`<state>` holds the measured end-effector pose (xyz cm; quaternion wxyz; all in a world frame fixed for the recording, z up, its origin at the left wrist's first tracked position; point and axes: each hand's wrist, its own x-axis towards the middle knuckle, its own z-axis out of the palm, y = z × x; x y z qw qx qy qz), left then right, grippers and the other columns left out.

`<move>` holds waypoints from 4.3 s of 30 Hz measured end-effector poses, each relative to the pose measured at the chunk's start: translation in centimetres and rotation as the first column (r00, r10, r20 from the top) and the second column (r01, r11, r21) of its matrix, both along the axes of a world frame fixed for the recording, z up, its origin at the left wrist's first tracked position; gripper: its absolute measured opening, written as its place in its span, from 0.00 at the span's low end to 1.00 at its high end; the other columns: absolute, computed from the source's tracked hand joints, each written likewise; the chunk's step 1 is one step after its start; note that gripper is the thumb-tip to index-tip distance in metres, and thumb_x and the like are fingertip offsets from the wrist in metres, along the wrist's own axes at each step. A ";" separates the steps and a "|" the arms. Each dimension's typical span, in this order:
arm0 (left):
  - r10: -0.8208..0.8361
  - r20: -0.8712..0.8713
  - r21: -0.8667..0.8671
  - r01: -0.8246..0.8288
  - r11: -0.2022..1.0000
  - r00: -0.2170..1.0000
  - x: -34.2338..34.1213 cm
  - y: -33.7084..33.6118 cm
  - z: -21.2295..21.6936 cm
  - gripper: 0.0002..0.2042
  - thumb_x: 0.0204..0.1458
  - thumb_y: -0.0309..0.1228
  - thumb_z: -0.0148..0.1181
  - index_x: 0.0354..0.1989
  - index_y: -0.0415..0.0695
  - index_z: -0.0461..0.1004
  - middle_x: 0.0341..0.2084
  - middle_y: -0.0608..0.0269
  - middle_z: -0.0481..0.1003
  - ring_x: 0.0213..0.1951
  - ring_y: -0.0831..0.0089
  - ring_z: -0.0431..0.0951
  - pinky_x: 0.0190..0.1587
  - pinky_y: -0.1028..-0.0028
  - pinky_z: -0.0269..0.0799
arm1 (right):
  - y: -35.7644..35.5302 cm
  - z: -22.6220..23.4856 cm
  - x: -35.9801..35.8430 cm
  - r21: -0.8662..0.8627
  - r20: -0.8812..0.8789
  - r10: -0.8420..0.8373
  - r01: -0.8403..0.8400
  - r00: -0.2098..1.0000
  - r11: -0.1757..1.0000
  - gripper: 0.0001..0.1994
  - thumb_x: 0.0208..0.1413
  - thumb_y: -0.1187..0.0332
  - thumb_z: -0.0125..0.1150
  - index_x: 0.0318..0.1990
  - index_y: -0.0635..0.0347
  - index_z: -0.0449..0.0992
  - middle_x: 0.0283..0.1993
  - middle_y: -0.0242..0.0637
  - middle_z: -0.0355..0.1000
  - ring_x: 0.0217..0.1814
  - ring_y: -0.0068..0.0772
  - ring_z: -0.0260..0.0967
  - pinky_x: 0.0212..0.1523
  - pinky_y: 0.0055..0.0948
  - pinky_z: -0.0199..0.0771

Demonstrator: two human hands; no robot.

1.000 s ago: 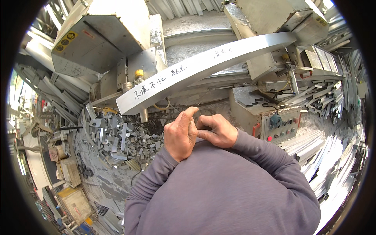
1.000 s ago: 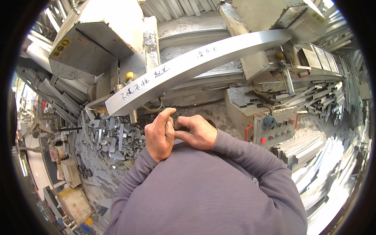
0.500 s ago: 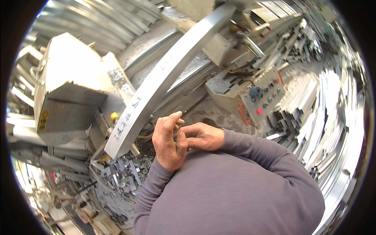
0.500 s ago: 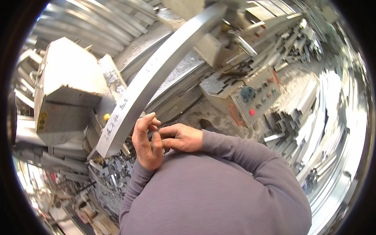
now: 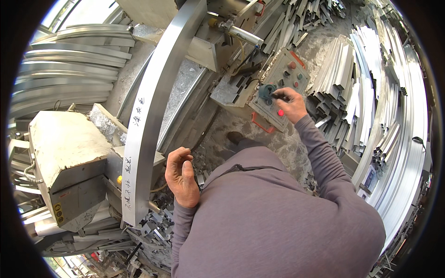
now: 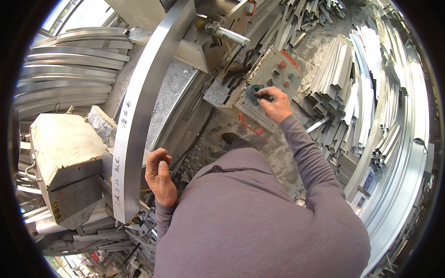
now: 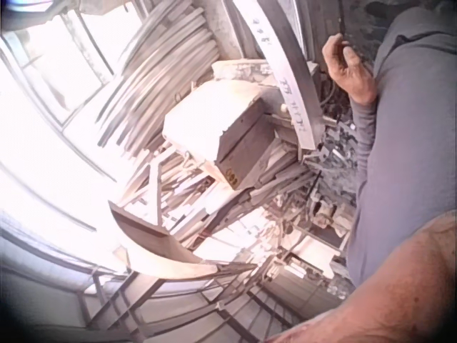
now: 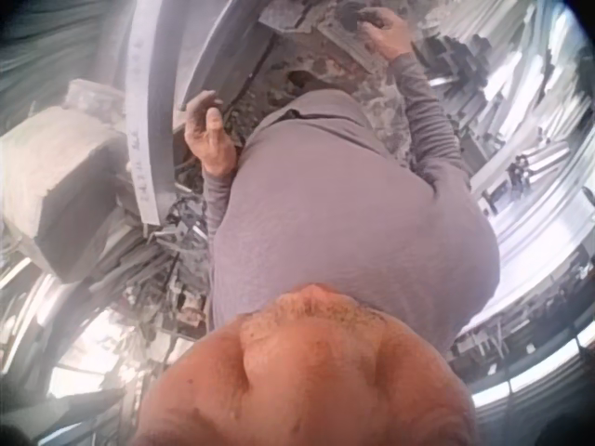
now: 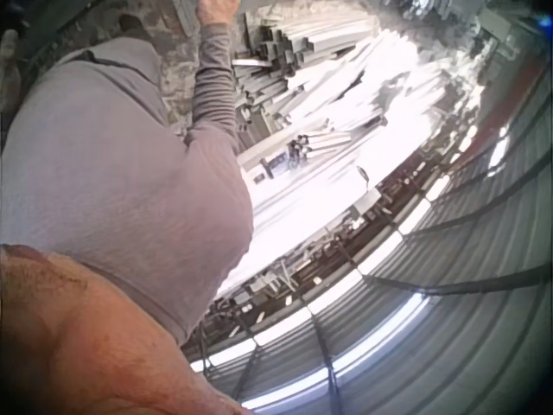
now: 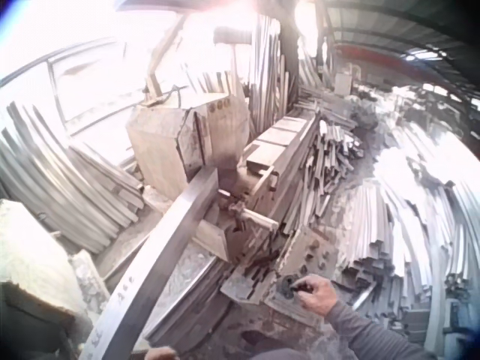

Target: The person operates a metal cutting machine to cut a long metal bar. They then write on the cut piece with a marker and place it into a plastic bag, labeling the bag.

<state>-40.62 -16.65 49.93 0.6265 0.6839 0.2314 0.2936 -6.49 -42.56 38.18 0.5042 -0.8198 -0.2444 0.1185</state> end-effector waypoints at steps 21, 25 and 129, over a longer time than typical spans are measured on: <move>0.200 -0.373 -0.182 -0.282 0.942 0.906 8.0 -6.4 -5.8 0.09 0.67 0.24 0.61 0.51 0.35 0.81 0.43 0.59 0.81 0.44 0.73 0.81 0.51 0.71 0.77 | -0.5 -6.2 23.3 -0.760 0.339 0.746 -0.299 0.573 0.576 0.21 0.51 0.74 0.68 0.55 0.49 0.85 0.58 0.37 0.77 0.70 0.52 0.68 0.69 0.49 0.70; 0.304 -0.352 -0.039 -0.338 0.940 0.885 6.4 -8.1 -5.0 0.10 0.64 0.21 0.61 0.51 0.35 0.82 0.41 0.57 0.81 0.40 0.71 0.83 0.46 0.71 0.79 | 0.2 -5.0 22.4 -0.731 0.344 0.767 -0.358 0.541 0.581 0.24 0.45 0.75 0.70 0.55 0.54 0.83 0.59 0.41 0.76 0.70 0.56 0.67 0.80 0.55 0.61; 0.217 -0.681 0.226 -0.482 -0.846 -0.700 -143.7 -79.4 -13.2 0.10 0.62 0.25 0.62 0.48 0.49 0.87 0.25 0.48 0.80 0.30 0.49 0.82 0.36 0.55 0.76 | 2.4 -26.1 -189.7 -0.438 -0.724 0.543 -0.324 -0.426 -0.838 0.16 0.62 0.72 0.67 0.55 0.67 0.86 0.35 0.39 0.83 0.29 0.26 0.76 0.27 0.28 0.74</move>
